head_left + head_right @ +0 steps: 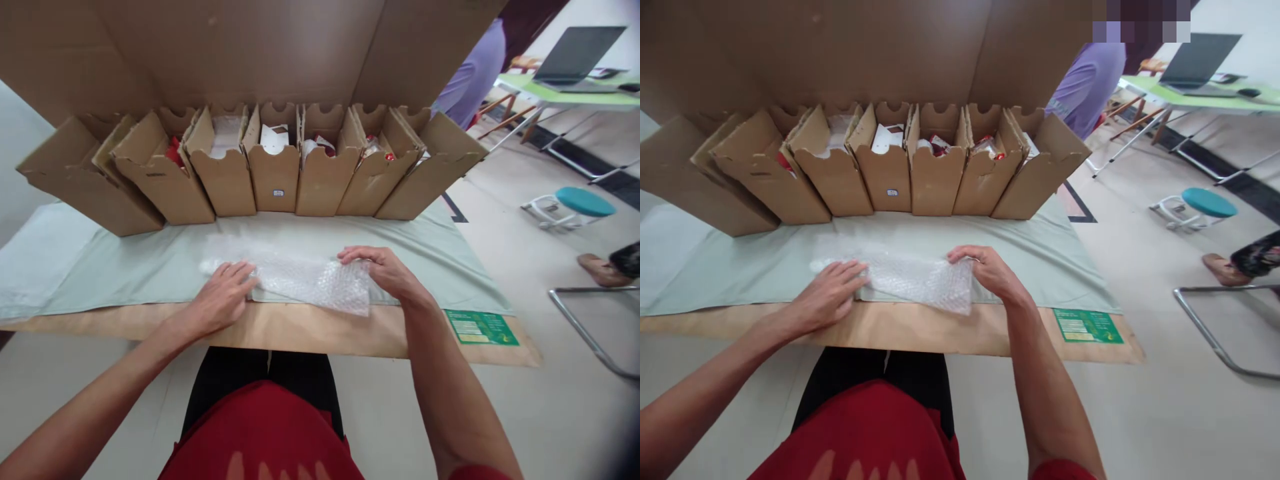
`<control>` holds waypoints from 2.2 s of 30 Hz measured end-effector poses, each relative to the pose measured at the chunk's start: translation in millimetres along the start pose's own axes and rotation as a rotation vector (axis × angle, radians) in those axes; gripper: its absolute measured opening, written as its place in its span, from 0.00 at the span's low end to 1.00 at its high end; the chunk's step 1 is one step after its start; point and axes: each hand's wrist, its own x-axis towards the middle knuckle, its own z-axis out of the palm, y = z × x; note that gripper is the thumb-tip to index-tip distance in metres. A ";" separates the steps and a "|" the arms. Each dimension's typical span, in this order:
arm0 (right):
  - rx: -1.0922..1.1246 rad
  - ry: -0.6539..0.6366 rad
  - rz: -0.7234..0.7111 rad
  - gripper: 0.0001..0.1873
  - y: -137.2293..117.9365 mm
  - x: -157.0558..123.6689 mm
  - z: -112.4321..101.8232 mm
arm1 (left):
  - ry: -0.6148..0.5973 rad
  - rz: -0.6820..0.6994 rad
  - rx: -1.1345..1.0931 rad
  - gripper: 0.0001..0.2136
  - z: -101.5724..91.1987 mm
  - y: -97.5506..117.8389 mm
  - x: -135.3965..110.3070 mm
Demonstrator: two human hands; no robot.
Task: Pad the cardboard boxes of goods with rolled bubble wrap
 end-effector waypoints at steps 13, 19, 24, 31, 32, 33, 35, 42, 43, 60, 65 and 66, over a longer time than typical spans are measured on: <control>-0.850 -0.031 -0.046 0.09 -0.6 0.4 52.4 | -0.027 -0.140 -0.201 0.18 14.4 -28.1 54.2; -1.002 0.110 -0.198 0.09 16.2 -5.8 66.7 | -0.091 -0.171 -0.215 0.22 19.4 -26.7 60.0; -1.016 0.156 -0.358 0.14 5.5 -19.7 64.9 | 0.006 -0.107 -0.171 0.26 9.8 -16.7 63.9; -0.889 0.215 -0.712 0.13 -38.7 -54.8 65.1 | -0.127 0.086 -0.322 0.25 -28.1 -15.4 66.9; -0.887 0.206 -0.729 0.13 -41.2 -57.5 61.8 | -0.208 0.061 -0.304 0.19 -33.4 -19.3 66.2; -0.896 0.201 -0.736 0.14 -43.0 -59.0 56.9 | -0.273 0.032 -0.280 0.12 -39.1 -23.5 65.4; -0.927 0.218 -0.725 0.14 -47.1 -59.6 43.4 | -0.293 -0.030 -0.225 0.08 -52.5 -30.3 63.7; -0.888 0.369 -0.663 0.16 -67.5 -72.2 13.8 | 0.309 -0.095 -0.062 0.07 -72.2 -7.7 38.7; -0.897 0.334 -0.657 0.16 -65.2 -76.8 16.3 | 0.308 -0.063 -0.072 0.07 -61.5 -2.2 31.1; -0.833 -0.014 -0.213 0.28 -26.6 -4.1 105.8 | -0.007 -0.064 -0.244 0.30 30.0 28.9 55.3; -0.959 -0.023 -0.072 0.28 26.0 -13.5 76.3 | -0.150 -0.319 -0.125 0.34 49.0 -21.9 2.3; -0.985 0.036 -0.019 0.28 34.7 -24.5 61.7 | -0.141 -0.406 -0.101 0.35 47.7 -32.4 -14.3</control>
